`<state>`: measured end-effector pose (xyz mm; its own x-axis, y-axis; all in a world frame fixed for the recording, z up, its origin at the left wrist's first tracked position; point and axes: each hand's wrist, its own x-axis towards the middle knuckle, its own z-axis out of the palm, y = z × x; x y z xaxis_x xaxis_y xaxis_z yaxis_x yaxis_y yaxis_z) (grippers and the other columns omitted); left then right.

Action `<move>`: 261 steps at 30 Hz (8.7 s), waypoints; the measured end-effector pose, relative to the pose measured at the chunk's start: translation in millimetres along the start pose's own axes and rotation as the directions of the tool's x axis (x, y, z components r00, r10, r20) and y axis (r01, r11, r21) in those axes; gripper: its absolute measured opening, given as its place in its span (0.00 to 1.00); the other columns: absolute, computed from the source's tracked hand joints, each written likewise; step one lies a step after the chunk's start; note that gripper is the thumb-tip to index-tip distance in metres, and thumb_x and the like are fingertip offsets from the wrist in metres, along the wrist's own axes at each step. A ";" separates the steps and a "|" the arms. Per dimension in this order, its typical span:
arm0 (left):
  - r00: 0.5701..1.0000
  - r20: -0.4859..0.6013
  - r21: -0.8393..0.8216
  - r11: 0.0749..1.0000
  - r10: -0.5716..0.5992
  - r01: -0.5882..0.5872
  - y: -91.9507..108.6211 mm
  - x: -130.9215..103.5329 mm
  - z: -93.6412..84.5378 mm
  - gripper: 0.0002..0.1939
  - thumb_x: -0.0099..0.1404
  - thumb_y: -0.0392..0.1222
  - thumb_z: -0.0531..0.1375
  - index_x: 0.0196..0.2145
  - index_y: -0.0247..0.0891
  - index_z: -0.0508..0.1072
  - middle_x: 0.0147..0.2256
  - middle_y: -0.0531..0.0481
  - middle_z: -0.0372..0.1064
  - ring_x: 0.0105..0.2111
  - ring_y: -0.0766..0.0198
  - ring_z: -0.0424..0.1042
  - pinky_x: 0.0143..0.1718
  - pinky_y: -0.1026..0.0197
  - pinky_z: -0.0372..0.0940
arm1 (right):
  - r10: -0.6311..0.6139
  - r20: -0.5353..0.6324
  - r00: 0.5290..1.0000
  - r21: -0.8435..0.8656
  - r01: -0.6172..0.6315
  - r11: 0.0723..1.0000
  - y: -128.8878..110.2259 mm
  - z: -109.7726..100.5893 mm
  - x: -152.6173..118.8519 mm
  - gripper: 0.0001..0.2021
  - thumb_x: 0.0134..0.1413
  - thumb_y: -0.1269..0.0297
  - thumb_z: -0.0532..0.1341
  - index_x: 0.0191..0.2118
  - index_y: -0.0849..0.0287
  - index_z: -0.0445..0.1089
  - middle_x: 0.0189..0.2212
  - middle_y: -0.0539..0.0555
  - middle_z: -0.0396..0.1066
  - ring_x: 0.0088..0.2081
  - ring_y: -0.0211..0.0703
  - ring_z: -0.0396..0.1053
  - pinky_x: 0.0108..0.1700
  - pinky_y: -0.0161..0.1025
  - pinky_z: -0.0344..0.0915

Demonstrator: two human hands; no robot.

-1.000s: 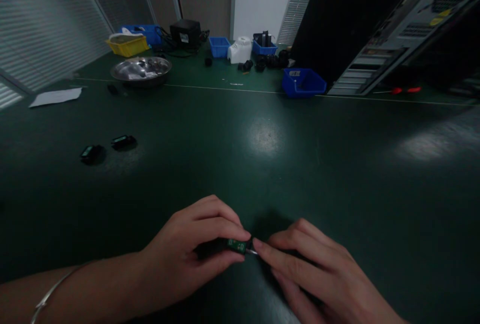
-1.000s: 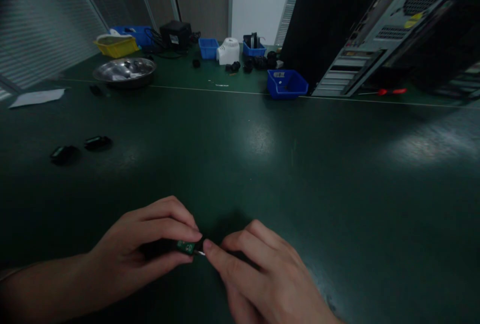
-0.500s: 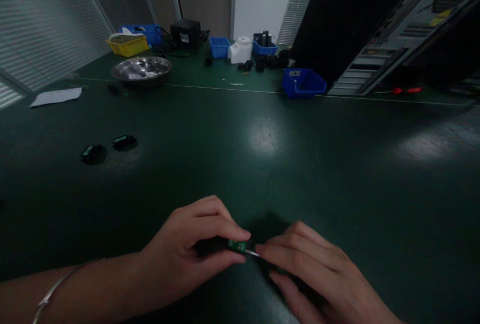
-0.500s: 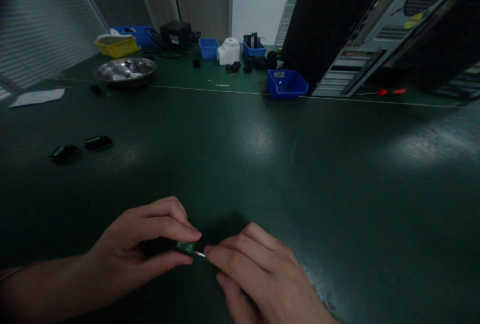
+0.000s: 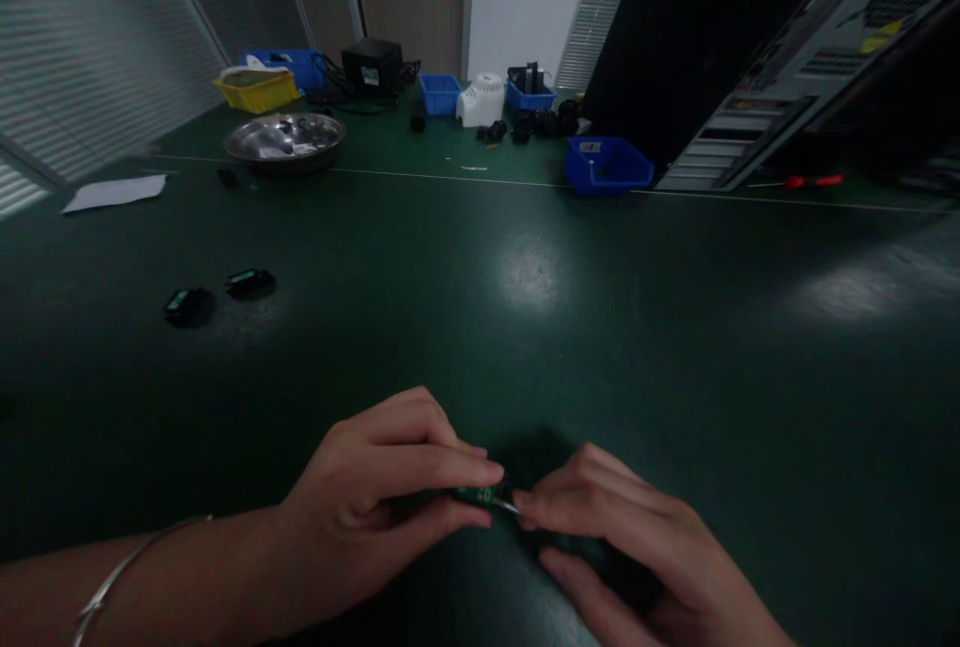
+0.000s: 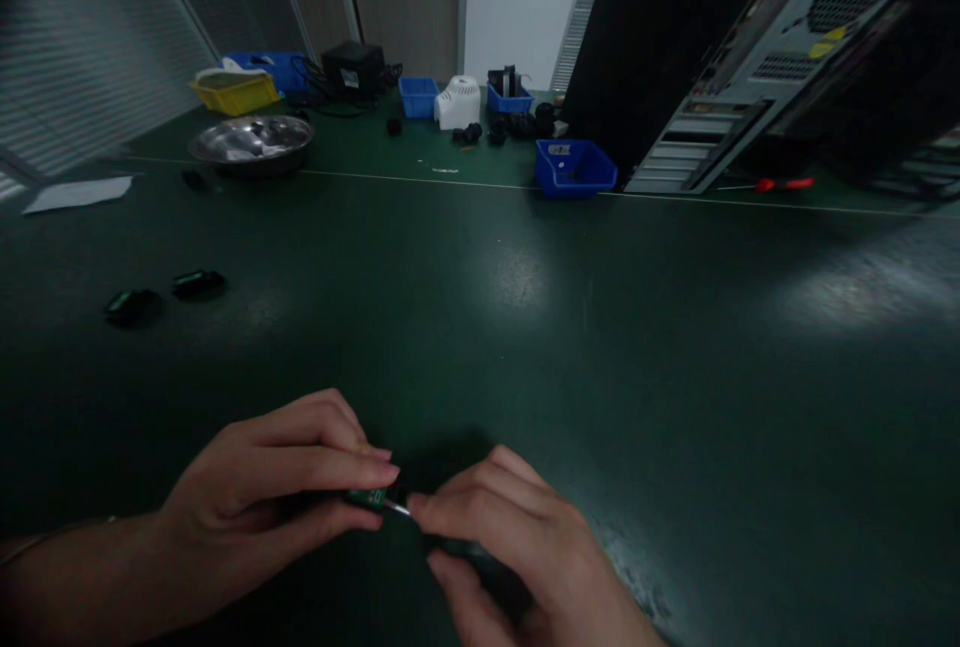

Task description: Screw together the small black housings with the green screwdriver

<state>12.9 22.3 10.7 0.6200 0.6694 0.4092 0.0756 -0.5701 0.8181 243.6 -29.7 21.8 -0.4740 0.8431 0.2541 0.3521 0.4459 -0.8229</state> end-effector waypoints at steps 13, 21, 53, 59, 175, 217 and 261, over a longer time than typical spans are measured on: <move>1.000 0.009 -0.072 0.997 -0.008 0.008 -5.6 -1.9 0.9 0.14 0.61 0.27 0.65 0.45 0.33 0.78 0.32 0.44 0.73 0.35 0.62 0.73 0.38 0.63 0.70 | 0.020 -0.092 0.996 0.110 -0.010 0.994 -2.5 1.2 -0.3 0.27 0.50 0.83 0.61 0.51 0.47 0.69 0.38 0.50 0.78 0.39 0.43 0.76 0.44 0.39 0.72; 0.999 0.026 -0.102 0.995 -0.022 0.024 -2.7 -1.1 2.7 0.16 0.58 0.26 0.66 0.45 0.34 0.78 0.32 0.46 0.73 0.35 0.63 0.72 0.36 0.63 0.68 | 0.065 -0.043 0.997 0.139 -0.058 0.989 -1.7 2.4 -4.6 0.19 0.56 0.77 0.61 0.50 0.50 0.71 0.38 0.53 0.78 0.40 0.45 0.76 0.44 0.42 0.73; 0.897 0.443 0.197 0.975 0.001 -0.098 -10.7 2.2 -13.4 0.24 0.61 0.22 0.53 0.52 0.39 0.69 0.51 0.46 0.69 0.53 0.57 0.63 0.55 0.54 0.59 | 0.144 -0.091 0.985 -0.061 -0.150 0.987 13.3 -3.2 -3.7 0.16 0.59 0.76 0.59 0.50 0.51 0.68 0.39 0.50 0.74 0.41 0.38 0.72 0.42 0.34 0.70; 0.940 0.333 0.324 0.946 -0.077 -0.037 -13.9 -0.3 -7.1 0.12 0.68 0.32 0.57 0.47 0.40 0.73 0.40 0.46 0.69 0.40 0.59 0.65 0.43 0.57 0.59 | 0.141 -0.075 0.987 -0.047 -0.145 0.988 11.5 -3.5 -3.4 0.16 0.60 0.75 0.58 0.51 0.53 0.69 0.38 0.53 0.74 0.40 0.42 0.72 0.41 0.38 0.70; 0.979 0.071 0.194 0.965 -0.192 0.176 -6.8 -6.1 -3.9 0.22 0.60 0.24 0.50 0.50 0.40 0.63 0.47 0.47 0.64 0.48 0.59 0.64 0.51 0.55 0.62 | 0.031 -0.145 0.989 -0.174 -0.057 0.983 11.3 -5.6 -5.5 0.16 0.59 0.76 0.58 0.51 0.54 0.69 0.41 0.54 0.71 0.43 0.41 0.71 0.42 0.36 0.71; 0.959 0.044 -0.156 0.947 -0.278 0.282 28.2 -8.8 15.1 0.07 0.63 0.31 0.57 0.40 0.36 0.68 0.34 0.51 0.70 0.36 0.66 0.73 0.40 0.62 0.69 | -0.144 -0.002 0.990 -0.164 0.141 0.976 -21.2 13.7 -14.1 0.21 0.59 0.70 0.62 0.58 0.54 0.63 0.47 0.56 0.69 0.47 0.43 0.67 0.48 0.41 0.67; 0.959 0.269 0.219 0.975 -0.087 0.027 1.6 -8.3 5.1 0.19 0.69 0.31 0.52 0.56 0.41 0.63 0.45 0.47 0.67 0.43 0.63 0.68 0.45 0.62 0.64 | -0.012 -0.087 0.996 -0.055 0.007 0.998 -6.5 5.3 -14.0 0.12 0.59 0.75 0.59 0.46 0.54 0.64 0.34 0.50 0.67 0.35 0.37 0.67 0.37 0.35 0.65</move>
<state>11.8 13.4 6.6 0.7983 0.5633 0.2129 0.2613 -0.6424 0.7204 243.7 -46.0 20.9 -0.4064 0.8607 0.3067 0.3923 0.4675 -0.7922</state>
